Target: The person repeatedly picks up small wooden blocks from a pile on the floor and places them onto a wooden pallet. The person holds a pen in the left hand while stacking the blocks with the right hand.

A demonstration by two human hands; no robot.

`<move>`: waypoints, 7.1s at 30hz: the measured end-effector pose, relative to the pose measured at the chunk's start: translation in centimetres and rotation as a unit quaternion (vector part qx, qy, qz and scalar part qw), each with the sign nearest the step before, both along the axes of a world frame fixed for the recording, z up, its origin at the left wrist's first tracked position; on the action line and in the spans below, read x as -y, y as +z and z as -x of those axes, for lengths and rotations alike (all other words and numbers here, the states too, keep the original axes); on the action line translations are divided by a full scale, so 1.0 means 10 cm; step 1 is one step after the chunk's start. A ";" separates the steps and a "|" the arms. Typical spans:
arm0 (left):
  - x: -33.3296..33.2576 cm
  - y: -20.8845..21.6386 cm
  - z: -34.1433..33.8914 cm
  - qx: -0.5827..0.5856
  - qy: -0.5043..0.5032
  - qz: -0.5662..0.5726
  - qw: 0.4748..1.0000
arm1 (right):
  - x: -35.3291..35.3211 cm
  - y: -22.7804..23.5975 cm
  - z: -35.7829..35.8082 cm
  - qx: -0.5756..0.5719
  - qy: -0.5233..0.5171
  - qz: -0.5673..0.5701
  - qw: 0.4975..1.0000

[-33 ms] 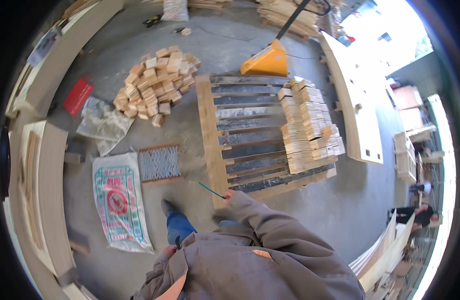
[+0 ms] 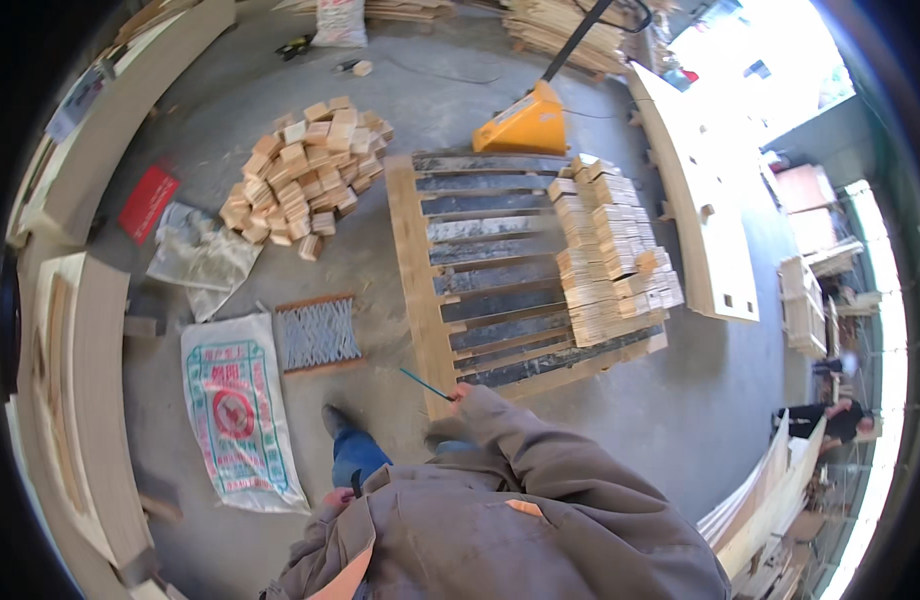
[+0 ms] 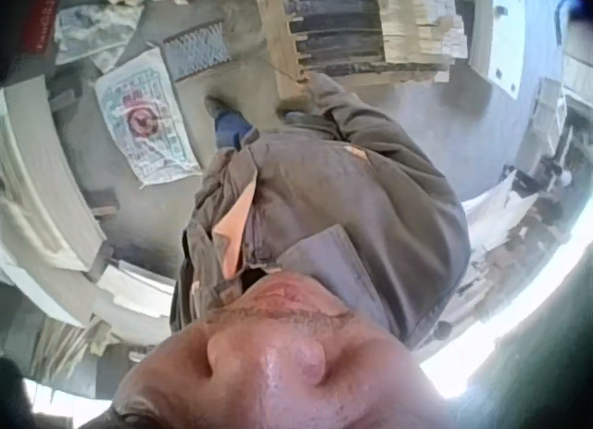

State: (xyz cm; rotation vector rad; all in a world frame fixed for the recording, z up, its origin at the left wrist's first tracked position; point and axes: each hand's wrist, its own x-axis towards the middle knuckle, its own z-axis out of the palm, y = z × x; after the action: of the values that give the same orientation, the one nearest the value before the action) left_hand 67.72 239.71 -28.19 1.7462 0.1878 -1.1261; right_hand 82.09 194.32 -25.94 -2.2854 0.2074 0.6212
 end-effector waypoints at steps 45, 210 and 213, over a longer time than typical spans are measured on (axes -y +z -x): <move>0.20 0.54 -8.26 0.037 0.168 0.094 0.981 | -2.21 -0.35 -6.11 -0.224 -0.039 -0.220 0.949; 0.62 -2.67 -9.46 0.291 -0.189 -0.270 0.898 | 4.92 -2.88 -5.00 -0.007 -0.376 0.559 0.739; 0.58 -2.49 -9.47 0.362 -0.193 -0.247 0.878 | 4.53 -2.83 -5.55 0.043 -0.368 0.515 0.773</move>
State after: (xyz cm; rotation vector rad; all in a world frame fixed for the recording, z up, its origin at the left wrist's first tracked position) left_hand 162.37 233.93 -53.04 2.6340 -0.3866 -0.6300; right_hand 137.57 148.99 -54.22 -2.8531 1.6526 -0.0969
